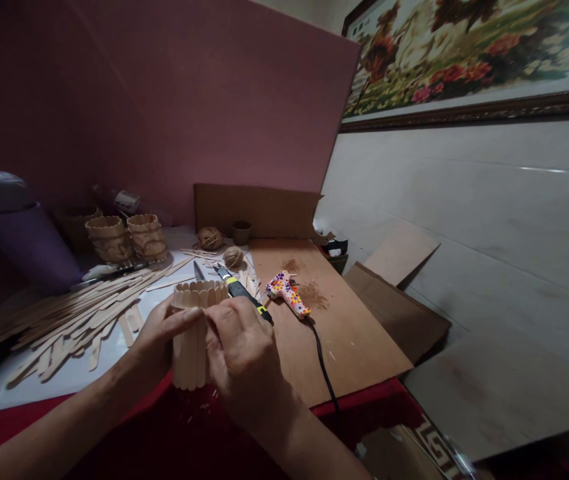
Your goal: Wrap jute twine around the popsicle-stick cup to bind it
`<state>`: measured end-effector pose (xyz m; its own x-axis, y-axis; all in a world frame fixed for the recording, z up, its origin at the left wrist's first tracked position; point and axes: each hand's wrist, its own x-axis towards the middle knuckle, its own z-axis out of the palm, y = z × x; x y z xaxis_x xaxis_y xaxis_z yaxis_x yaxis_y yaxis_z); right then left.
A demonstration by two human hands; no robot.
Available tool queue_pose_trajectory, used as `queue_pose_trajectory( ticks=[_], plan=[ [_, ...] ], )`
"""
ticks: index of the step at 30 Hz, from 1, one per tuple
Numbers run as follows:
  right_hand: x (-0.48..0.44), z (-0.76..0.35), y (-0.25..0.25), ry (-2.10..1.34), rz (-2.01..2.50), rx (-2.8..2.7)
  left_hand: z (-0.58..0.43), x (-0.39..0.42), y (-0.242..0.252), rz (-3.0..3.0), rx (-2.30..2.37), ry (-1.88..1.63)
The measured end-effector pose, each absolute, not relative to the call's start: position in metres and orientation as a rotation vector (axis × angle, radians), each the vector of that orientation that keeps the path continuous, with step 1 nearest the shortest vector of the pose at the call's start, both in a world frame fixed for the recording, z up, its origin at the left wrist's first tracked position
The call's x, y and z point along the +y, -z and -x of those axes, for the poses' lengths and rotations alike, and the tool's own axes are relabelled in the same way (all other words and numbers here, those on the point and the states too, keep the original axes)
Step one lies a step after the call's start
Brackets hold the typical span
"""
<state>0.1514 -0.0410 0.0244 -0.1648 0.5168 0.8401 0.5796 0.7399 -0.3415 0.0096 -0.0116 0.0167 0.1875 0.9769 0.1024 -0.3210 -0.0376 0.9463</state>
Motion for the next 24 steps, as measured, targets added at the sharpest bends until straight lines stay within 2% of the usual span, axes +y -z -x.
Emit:
queue_pose_trajectory(
  ticks=[8, 15, 24],
  plan=[
    [-0.035, -0.18, -0.015, 0.032, 1.117, -1.467, -0.006, -0.005, -0.015, -1.16, 0.873, -1.374],
    [-0.014, -0.218, -0.006, -0.036, 1.474, -1.79, -0.005, -0.002, -0.024, -1.35, 1.048, -1.591],
    [0.008, -0.187, -0.006, -0.085, 1.383, -2.112, 0.003, 0.0, -0.033, -1.426, 1.136, -1.854]
  ],
)
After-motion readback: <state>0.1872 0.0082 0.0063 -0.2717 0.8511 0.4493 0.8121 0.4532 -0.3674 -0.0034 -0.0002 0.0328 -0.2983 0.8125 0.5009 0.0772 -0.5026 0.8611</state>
